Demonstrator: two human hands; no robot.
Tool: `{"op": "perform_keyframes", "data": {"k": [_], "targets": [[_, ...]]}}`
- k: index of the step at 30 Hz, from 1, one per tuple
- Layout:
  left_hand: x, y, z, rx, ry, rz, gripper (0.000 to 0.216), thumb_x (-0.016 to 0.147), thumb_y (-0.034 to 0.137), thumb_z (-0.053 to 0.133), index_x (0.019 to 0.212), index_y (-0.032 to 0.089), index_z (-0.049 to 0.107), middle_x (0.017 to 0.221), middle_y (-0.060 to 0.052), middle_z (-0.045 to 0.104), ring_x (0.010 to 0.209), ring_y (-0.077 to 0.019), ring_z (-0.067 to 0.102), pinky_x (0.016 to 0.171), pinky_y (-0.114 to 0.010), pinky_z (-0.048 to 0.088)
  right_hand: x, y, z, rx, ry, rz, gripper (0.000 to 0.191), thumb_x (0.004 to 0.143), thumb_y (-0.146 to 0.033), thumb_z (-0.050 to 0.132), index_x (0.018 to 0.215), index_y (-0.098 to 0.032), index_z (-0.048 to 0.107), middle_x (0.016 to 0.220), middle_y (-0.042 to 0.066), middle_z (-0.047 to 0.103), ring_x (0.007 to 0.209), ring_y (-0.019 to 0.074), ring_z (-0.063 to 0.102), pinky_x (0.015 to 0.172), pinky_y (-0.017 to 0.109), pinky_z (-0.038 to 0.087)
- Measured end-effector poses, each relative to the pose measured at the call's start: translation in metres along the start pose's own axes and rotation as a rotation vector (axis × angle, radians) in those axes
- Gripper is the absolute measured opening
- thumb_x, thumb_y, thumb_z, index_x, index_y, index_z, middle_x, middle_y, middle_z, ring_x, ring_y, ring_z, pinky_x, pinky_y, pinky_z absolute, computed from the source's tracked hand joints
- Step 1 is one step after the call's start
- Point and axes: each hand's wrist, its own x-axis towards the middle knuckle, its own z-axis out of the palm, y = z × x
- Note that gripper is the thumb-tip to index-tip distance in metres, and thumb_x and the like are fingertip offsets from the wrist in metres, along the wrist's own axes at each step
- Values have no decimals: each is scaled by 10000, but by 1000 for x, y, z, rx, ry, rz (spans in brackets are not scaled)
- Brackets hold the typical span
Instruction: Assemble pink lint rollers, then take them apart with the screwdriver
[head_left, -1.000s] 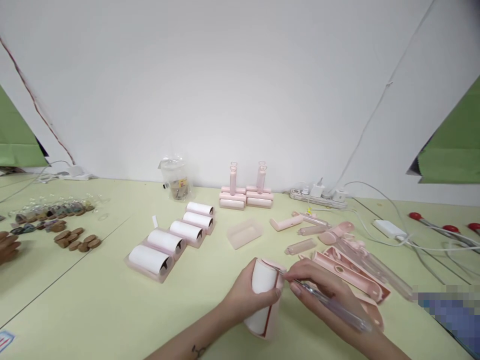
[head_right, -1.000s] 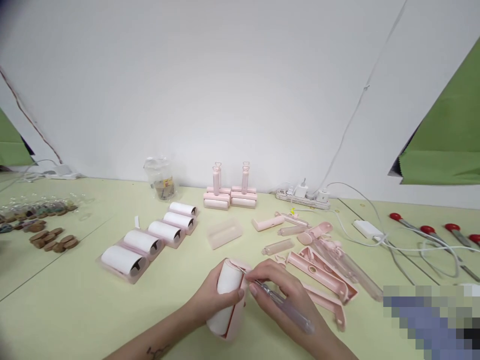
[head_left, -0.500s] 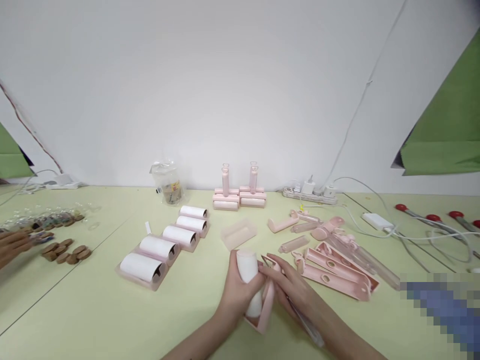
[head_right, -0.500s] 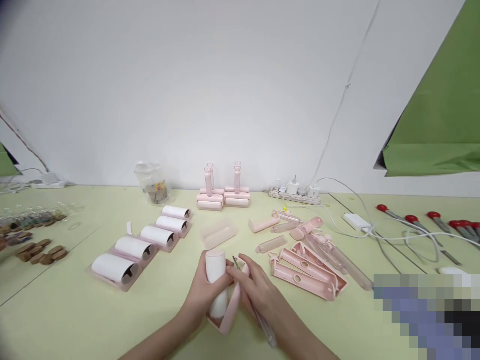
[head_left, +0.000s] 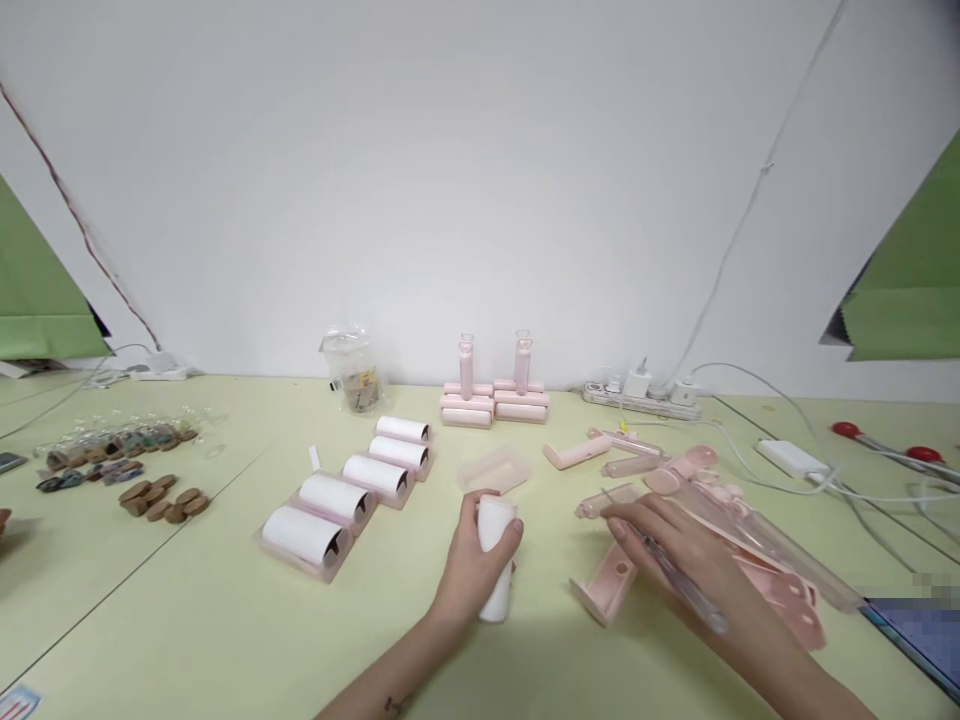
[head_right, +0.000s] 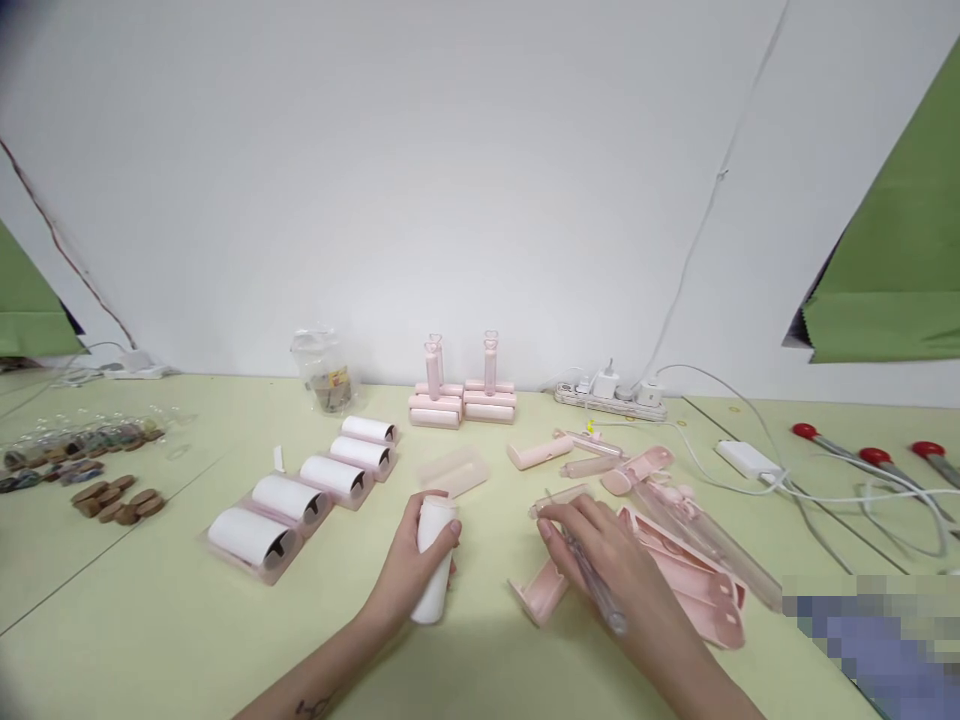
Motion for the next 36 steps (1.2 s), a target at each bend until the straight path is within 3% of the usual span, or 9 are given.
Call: {"op": "perform_keyframes", "data": {"k": [4,8,15,29,33,36], "targets": [[-4,2,1,119,-64,101,258,753,330,541,967,251,420,702,46,493,563,-99,487,515,-198,413,-6,-25,3,350,-83,-45,164,887,-298,389,969,-263,527,841,24,582,779,174,565,629,238,463],[-7,4,4,123,-117,108,255,742,292,545,961,245,423,717,46,503,554,-90,485,525,-196,412,-11,-37,10,488,-158,-76,158,891,-243,386,984,-269,511,855,10,568,772,153,551,664,227,437],[-8,5,6,-33,-237,-64,297,720,364,550,940,229,403,650,53,488,464,-83,489,450,-204,428,-11,-39,8,577,-198,92,196,899,-305,353,910,-264,544,823,3,566,762,151,538,643,211,427],[-9,5,6,-58,-228,-87,332,707,389,564,949,221,410,633,54,499,452,-77,495,439,-194,427,-13,-38,10,612,-175,175,230,891,-365,358,864,-263,563,794,7,559,759,164,526,575,198,441],[-10,5,7,-63,-259,-106,319,712,376,549,954,226,405,623,58,486,443,-77,488,408,-184,413,-13,-35,14,646,-174,192,250,888,-383,351,850,-255,563,779,13,547,725,160,523,522,187,438],[-13,6,8,-52,-326,-103,344,689,371,579,954,218,422,622,54,491,438,-78,489,399,-183,414,-13,-30,19,636,-139,181,260,885,-382,359,822,-239,566,761,16,552,722,162,521,595,214,446]]}}
